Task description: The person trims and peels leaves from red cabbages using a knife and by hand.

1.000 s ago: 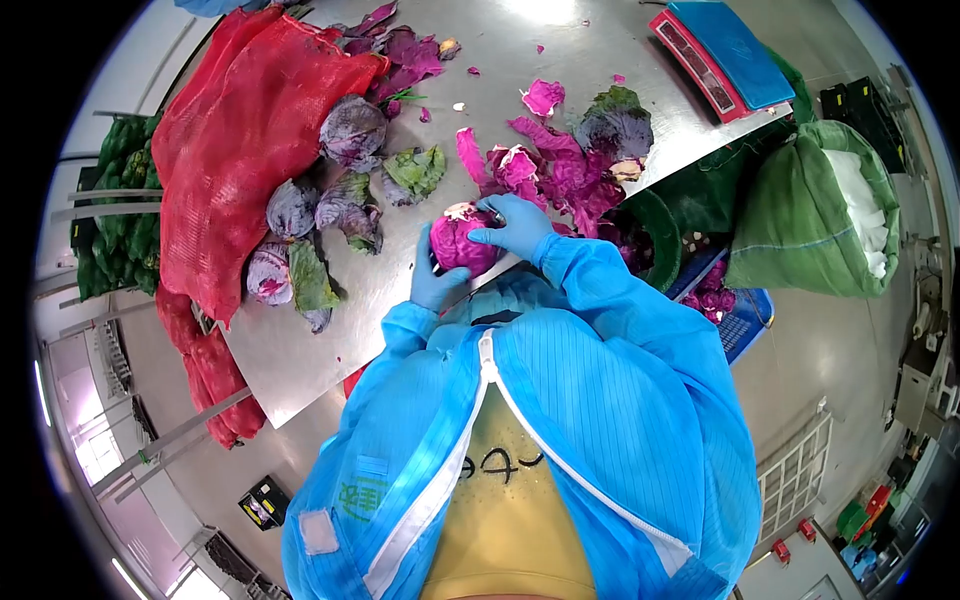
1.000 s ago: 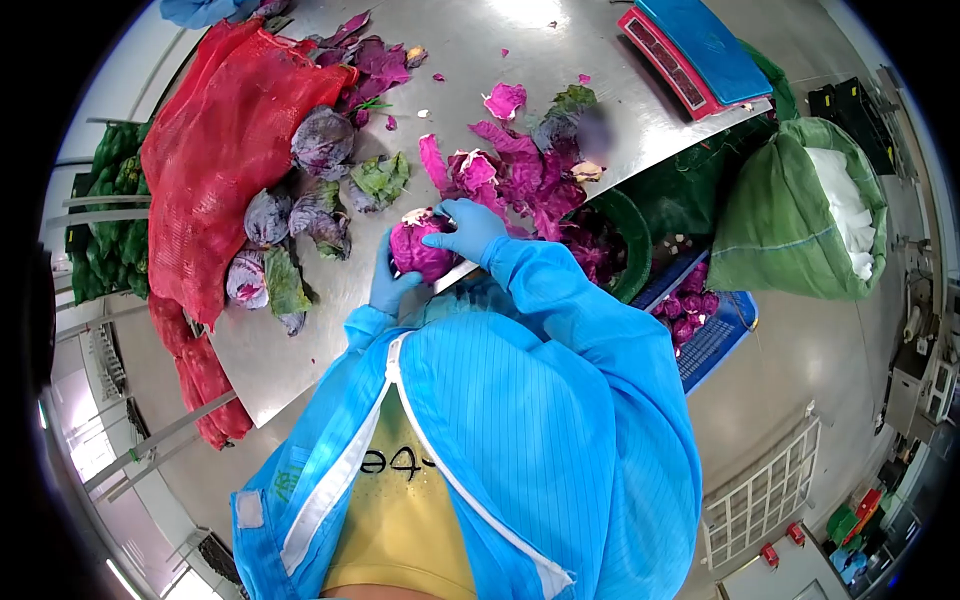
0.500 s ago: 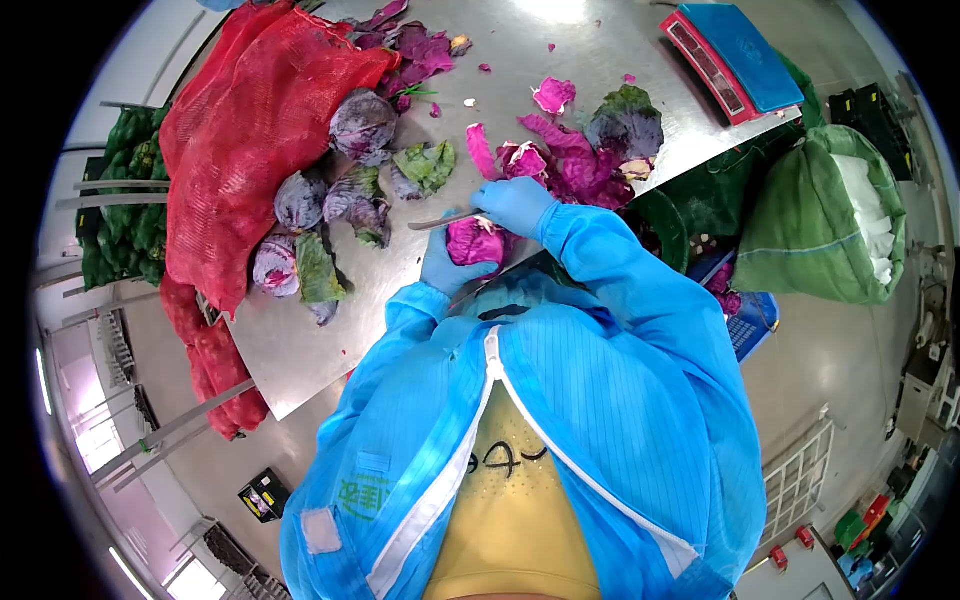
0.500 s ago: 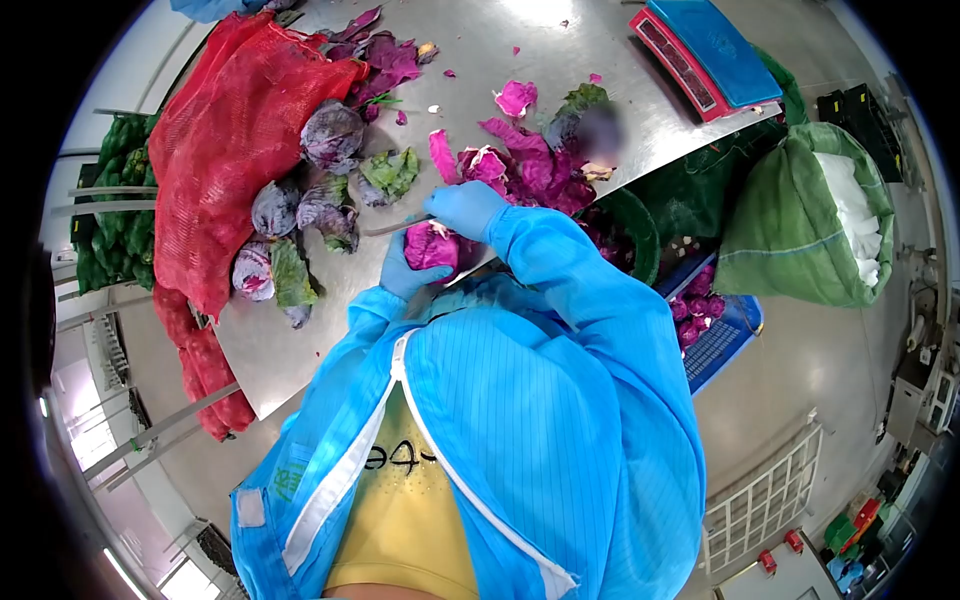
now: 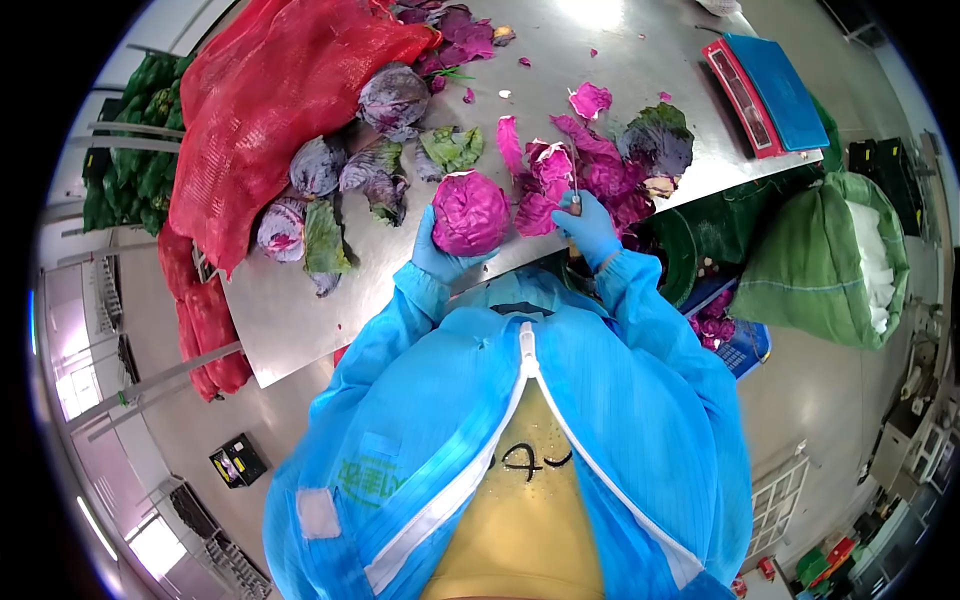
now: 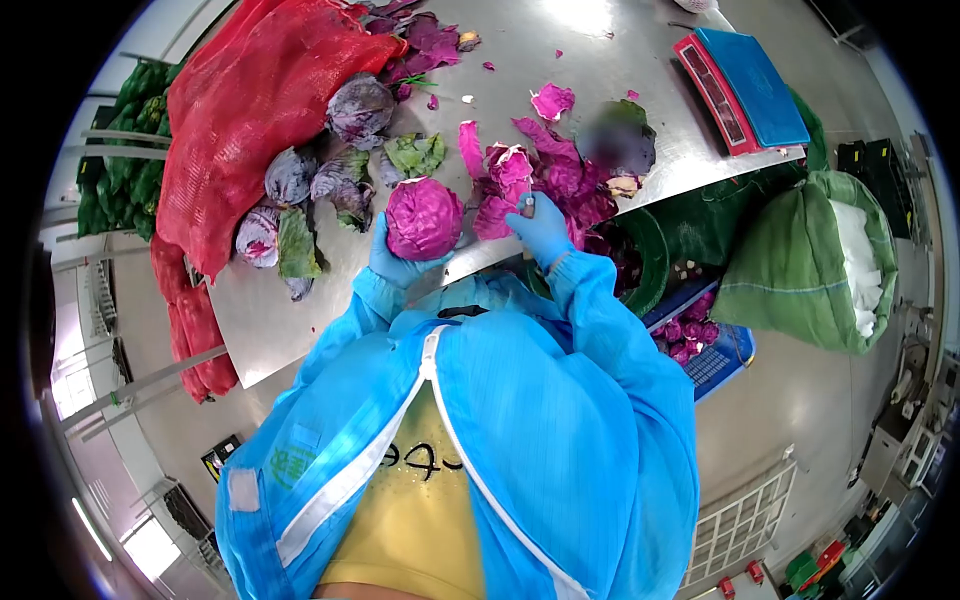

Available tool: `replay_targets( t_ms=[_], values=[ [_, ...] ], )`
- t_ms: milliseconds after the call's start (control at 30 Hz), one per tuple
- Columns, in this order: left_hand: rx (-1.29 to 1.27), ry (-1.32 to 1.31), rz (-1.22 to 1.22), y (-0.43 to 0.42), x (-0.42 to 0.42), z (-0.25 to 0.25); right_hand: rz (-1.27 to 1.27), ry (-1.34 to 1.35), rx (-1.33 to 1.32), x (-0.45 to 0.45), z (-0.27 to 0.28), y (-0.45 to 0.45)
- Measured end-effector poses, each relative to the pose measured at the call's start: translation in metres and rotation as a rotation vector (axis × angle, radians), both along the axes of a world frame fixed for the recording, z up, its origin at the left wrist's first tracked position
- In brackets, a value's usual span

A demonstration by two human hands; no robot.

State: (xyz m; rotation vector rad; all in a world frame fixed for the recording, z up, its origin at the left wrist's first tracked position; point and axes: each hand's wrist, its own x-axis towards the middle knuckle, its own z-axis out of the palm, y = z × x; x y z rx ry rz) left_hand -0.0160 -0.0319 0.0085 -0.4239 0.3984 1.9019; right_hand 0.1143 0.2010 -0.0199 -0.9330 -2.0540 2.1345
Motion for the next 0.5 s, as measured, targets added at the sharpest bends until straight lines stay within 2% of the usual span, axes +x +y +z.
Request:
replay_targets(
  t_ms=[33, 100, 167, 200, 233, 267, 300, 367, 400, 467, 500],
  values=[
    [0.003, -0.016, -0.009, 0.004, 0.004, 0.01, 0.008, -0.002, 0.003, 0.004, 0.006, -0.003],
    [0.032, -0.037, -0.007, 0.007, 0.006, 0.017, -0.054, 0.186, -0.233, 0.011, 0.019, -0.005],
    [0.057, -0.061, -0.01, 0.011, 0.009, 0.011, -0.035, 0.164, -0.123, 0.012, 0.049, -0.01],
    [-0.024, 0.493, -0.136, 0.014, 0.008, 0.0, -0.018, 0.144, -0.019, 0.013, 0.057, -0.013],
    [-0.06, 0.77, -0.21, 0.016, 0.01, 0.002, 0.0, 0.231, 0.201, 0.011, 0.048, -0.013],
    [-0.108, 1.047, -0.259, 0.021, 0.013, 0.014, 0.001, 0.23, 0.202, 0.009, 0.059, -0.015],
    [0.084, 0.415, -0.224, 0.02, 0.016, 0.028, 0.003, 0.201, 0.169, 0.005, 0.07, -0.016],
    [0.262, -0.221, -0.174, 0.023, 0.021, 0.041, -0.028, 0.207, 0.107, -0.003, 0.078, -0.023],
    [0.299, -0.28, -0.13, 0.025, 0.023, 0.041, -0.028, 0.207, 0.107, -0.006, 0.08, -0.023],
    [0.338, -0.337, -0.086, 0.031, 0.027, 0.047, -0.014, 0.213, -0.066, -0.011, 0.087, -0.023],
    [0.325, -0.245, -0.095, 0.035, 0.029, 0.052, -0.014, 0.219, -0.062, -0.012, 0.086, -0.023]
  ],
)
